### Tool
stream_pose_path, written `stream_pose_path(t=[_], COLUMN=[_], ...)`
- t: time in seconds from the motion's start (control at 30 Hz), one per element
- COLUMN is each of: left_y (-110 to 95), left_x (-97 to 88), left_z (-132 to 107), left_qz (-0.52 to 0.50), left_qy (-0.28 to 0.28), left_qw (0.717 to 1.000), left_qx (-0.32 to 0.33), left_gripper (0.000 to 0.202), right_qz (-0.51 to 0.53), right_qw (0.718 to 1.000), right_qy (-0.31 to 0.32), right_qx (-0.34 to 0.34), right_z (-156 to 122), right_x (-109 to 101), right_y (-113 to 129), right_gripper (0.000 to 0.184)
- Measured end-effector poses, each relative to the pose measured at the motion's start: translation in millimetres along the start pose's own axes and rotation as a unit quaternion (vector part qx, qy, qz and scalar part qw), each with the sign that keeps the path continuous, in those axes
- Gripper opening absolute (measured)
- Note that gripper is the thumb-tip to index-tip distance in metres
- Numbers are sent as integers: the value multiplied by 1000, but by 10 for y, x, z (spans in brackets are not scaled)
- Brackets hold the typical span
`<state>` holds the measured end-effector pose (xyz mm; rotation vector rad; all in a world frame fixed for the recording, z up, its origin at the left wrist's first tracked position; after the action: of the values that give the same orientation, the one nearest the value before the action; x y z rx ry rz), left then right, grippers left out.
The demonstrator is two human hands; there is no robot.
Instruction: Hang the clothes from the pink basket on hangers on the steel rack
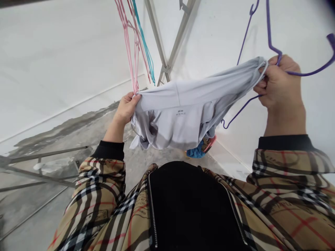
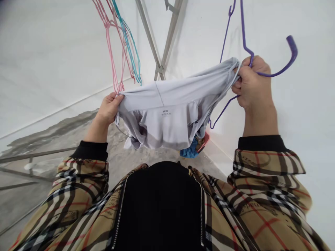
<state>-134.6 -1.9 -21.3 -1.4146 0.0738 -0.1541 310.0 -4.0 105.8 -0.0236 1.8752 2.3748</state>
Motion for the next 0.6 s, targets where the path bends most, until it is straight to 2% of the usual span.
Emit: stream_pose_path(t=[0.23, 0.3, 0.37, 0.43, 0.53, 0.6], left_y=[-109, -145, -201, -280, -415, -470], left_x=[-132, -162, -146, -60, 164, 294], left_z=[-64, -92, -142, -219, -361, -432], left_qz=[33, 37, 19, -28, -132, -195], left_qy=[-10, -9, 6, 47, 128, 141], left_qw=[999, 999, 997, 989, 959, 939], left_qx=[8, -16, -68, -134, -216, -246], left_gripper=[27, 25, 22, 20, 21, 23], right_qz=[-27, -43, -50, -49, -58, -94], right_qw=[1000, 999, 998, 997, 992, 983], right_qy=[11, 22, 38, 58, 91, 126], right_qx=[10, 7, 11, 19, 66, 91], right_z=[38, 49, 53, 39, -41, -147], right_x=[6, 8, 12, 26, 72, 126], right_y=[-71, -111, -187, -310, -599, -805], right_gripper=[30, 28, 28, 28, 26, 22])
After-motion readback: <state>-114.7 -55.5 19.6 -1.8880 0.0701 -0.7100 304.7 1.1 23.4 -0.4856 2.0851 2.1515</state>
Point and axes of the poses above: each hand's wrist, its own z-axis towards the middle knuckle, its own x-axis out of the palm, y = z × x, the point moved 4 cm from there along z, towards the middle knuckle, and after that the axes turned 14 degrees about y, right-handed, at the moved point
